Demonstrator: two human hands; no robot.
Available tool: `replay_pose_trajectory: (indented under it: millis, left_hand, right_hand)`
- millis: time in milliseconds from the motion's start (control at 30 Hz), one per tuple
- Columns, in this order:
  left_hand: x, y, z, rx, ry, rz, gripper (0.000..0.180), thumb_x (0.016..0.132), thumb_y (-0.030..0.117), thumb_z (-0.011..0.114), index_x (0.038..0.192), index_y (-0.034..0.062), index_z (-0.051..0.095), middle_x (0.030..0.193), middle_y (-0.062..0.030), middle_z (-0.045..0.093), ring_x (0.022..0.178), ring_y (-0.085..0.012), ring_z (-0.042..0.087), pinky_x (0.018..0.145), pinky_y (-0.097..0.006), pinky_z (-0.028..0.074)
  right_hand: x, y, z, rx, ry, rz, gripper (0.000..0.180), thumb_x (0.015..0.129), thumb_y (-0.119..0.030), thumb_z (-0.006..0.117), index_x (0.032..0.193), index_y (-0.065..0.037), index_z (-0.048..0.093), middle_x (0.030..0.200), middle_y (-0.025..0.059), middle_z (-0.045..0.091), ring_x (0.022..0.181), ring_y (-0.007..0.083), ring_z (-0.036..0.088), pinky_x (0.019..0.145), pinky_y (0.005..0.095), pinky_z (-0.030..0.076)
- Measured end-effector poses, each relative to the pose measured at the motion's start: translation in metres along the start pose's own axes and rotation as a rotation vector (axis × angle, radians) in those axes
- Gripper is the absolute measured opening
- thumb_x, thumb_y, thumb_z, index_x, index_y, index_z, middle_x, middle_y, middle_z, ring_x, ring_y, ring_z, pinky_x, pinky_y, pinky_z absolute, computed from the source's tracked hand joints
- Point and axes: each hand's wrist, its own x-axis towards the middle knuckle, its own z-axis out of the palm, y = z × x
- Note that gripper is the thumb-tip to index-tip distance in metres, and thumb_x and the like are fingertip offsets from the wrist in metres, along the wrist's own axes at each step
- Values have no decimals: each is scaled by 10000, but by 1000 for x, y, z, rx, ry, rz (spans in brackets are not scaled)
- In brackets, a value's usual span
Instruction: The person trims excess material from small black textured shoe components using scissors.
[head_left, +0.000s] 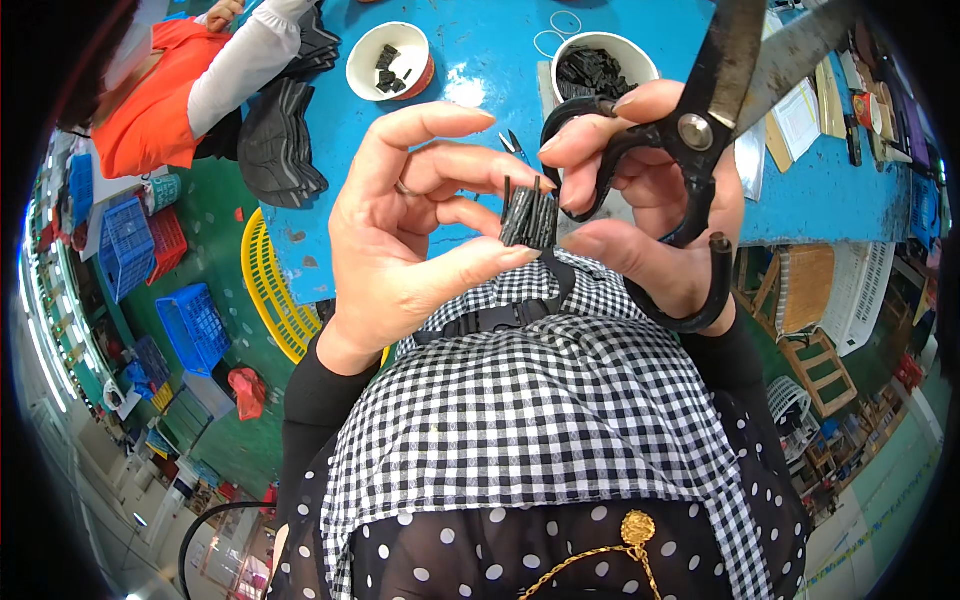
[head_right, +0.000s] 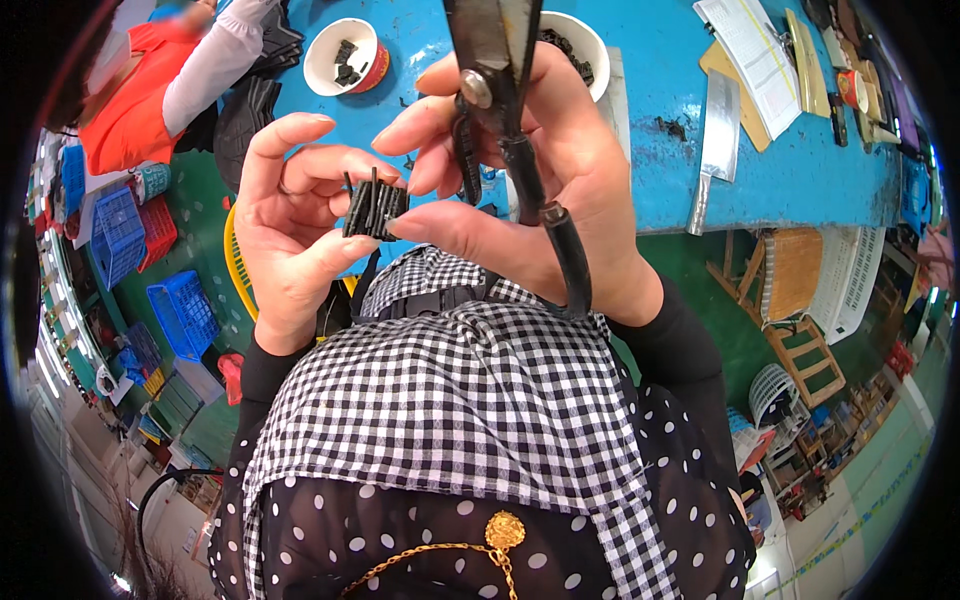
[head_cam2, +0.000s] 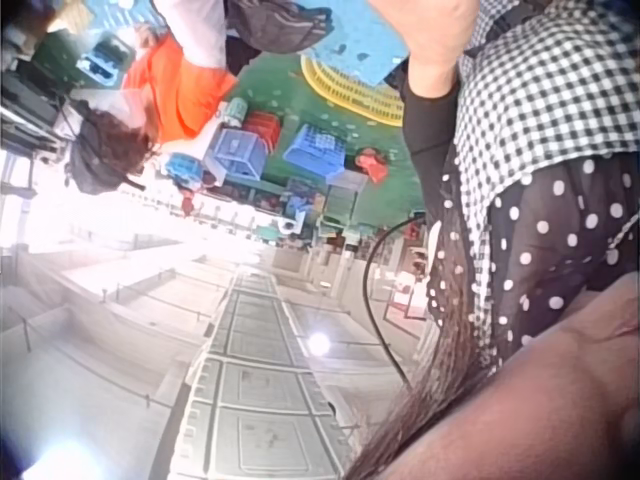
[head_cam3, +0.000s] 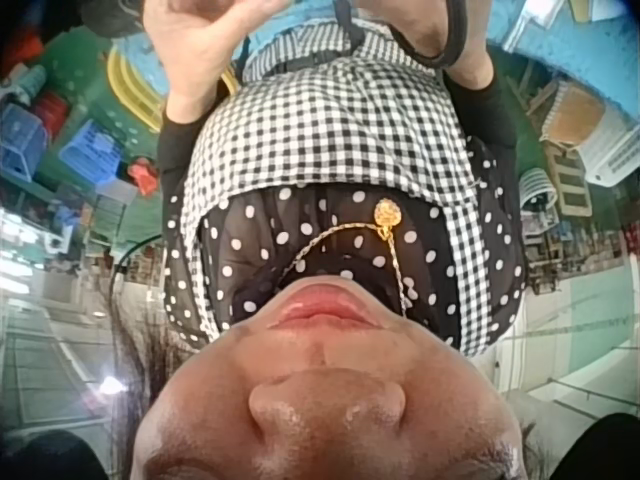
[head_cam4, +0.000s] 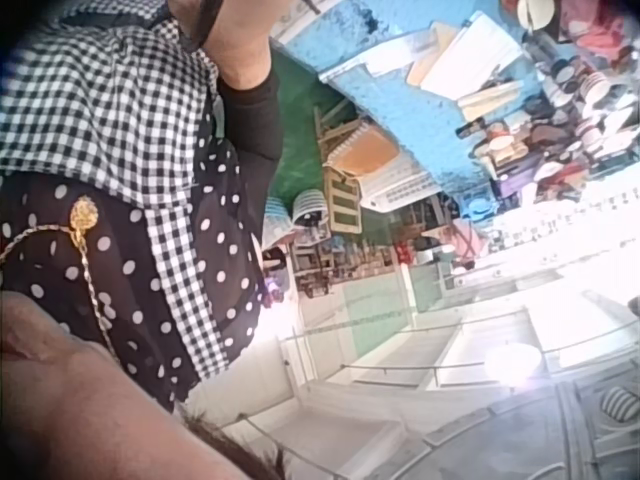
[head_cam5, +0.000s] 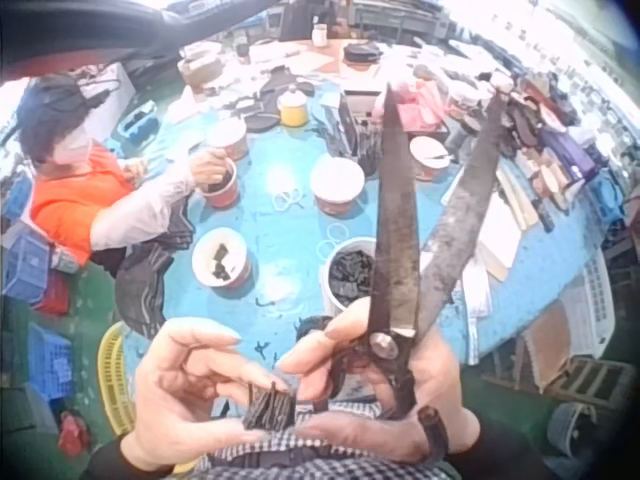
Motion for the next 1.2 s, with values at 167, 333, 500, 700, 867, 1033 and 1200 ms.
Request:
replay_pose_trajectory:
  millis: [167,333,500,700,867,1033,1200]
  left_hand:
    - [0,-1,-3,100,-38,33,575,628,-61,700,1097,-18,372,929,-165,581,912,-199,581,674,-247,523]
    - [-1,0,-1,98,15,22,578,621,-57,709,1092,-14,376,926,-130,562,877,-187,590,670,-241,521]
    - [1,-2,-5,-27,22,-141,543,626,-45,716,1078,-19,416,948,-114,530,833,-159,595,667,-239,522]
    - [1,2,-2,110,53,-84,398,636,-43,705,985,-34,514,954,-103,526,835,-137,575,615,-191,493]
    - [3,9,-7,637,-58,138,381,605,-64,649,975,-28,564,986,-109,514,890,-169,520,750,-255,417]
    - [4,14,-7,642,-66,121,411,575,-22,733,952,-16,567,941,-105,557,812,-146,545,682,-234,437]
    - [3,17,-13,702,-121,104,375,570,27,770,868,8,543,910,-88,581,757,-132,556,614,-218,446]
  right_hand:
    - [-1,2,-1,-19,-83,3,569,682,15,671,1148,-36,349,962,188,561,805,161,564,736,285,467]
    - [-2,3,2,-18,-102,-11,546,688,14,667,1139,-25,361,971,183,557,813,155,558,743,281,463]
    - [-4,5,8,-152,-46,-14,553,669,7,695,1124,-1,379,990,173,550,829,146,536,743,272,447]
    - [-4,11,6,-47,-70,0,561,666,36,675,1132,-18,366,985,168,543,824,155,530,752,291,446]
    - [-4,11,-1,49,-75,58,575,680,84,607,1161,-50,323,991,172,534,847,187,549,759,316,457]
    - [-5,9,9,114,23,147,501,705,41,625,1128,-5,361,931,173,570,806,188,591,721,289,487]
    - [-1,8,10,98,67,214,499,694,26,656,1103,6,372,912,156,573,794,160,579,710,267,481]
